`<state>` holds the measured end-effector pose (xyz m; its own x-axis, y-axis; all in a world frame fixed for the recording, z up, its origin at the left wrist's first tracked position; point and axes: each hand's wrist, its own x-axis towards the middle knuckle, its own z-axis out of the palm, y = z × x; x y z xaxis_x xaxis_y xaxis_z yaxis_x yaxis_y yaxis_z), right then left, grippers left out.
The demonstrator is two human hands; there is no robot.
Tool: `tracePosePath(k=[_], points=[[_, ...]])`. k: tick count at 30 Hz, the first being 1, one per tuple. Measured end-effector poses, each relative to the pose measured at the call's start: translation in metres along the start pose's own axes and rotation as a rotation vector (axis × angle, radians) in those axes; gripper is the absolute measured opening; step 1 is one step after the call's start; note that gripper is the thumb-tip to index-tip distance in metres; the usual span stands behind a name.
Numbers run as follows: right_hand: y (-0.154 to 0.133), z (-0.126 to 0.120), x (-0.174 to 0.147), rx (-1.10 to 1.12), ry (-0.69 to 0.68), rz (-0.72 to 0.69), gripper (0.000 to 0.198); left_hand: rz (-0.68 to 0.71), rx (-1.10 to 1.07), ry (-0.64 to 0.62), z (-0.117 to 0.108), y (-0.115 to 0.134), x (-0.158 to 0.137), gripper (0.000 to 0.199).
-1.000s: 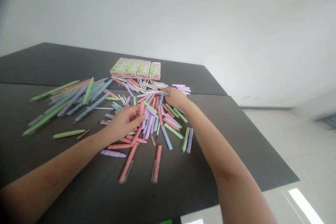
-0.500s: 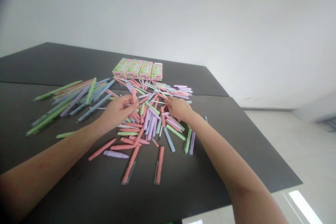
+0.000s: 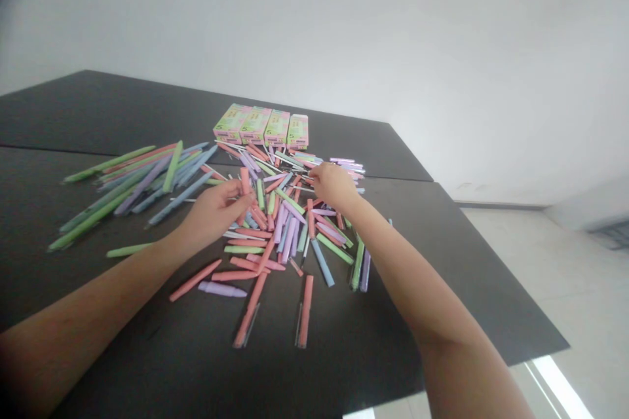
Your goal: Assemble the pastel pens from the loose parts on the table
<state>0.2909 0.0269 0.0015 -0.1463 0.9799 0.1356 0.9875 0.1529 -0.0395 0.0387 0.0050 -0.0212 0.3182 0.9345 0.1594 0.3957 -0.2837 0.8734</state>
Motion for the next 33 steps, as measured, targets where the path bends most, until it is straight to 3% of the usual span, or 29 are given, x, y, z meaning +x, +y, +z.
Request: tracePosePath(k=[6, 14, 20, 27, 33], points=[[-0.02, 0.016, 0.035, 0.012, -0.075, 0.04, 0.031, 0.013, 0.008, -0.004, -0.001, 0.0, -0.002, 0.018], [-0.026, 0.022, 0.044, -0.009, -0.126, 0.061, 0.028, -0.026, -0.057, -0.04, 0.0, 0.003, -0.004, 0.018], [-0.024, 0.023, 0.047, -0.047, -0.147, -0.012, 0.026, -0.016, -0.049, -0.048, 0.0, 0.004, -0.005, 0.018], [-0.015, 0.022, 0.047, 0.102, -0.117, -0.095, 0.037, -0.002, -0.108, -0.065, 0.003, 0.004, -0.005, 0.017], [-0.024, 0.028, 0.055, 0.142, -0.087, -0.158, 0.031, -0.018, -0.115, -0.069, 0.002, 0.002, -0.005, 0.017]])
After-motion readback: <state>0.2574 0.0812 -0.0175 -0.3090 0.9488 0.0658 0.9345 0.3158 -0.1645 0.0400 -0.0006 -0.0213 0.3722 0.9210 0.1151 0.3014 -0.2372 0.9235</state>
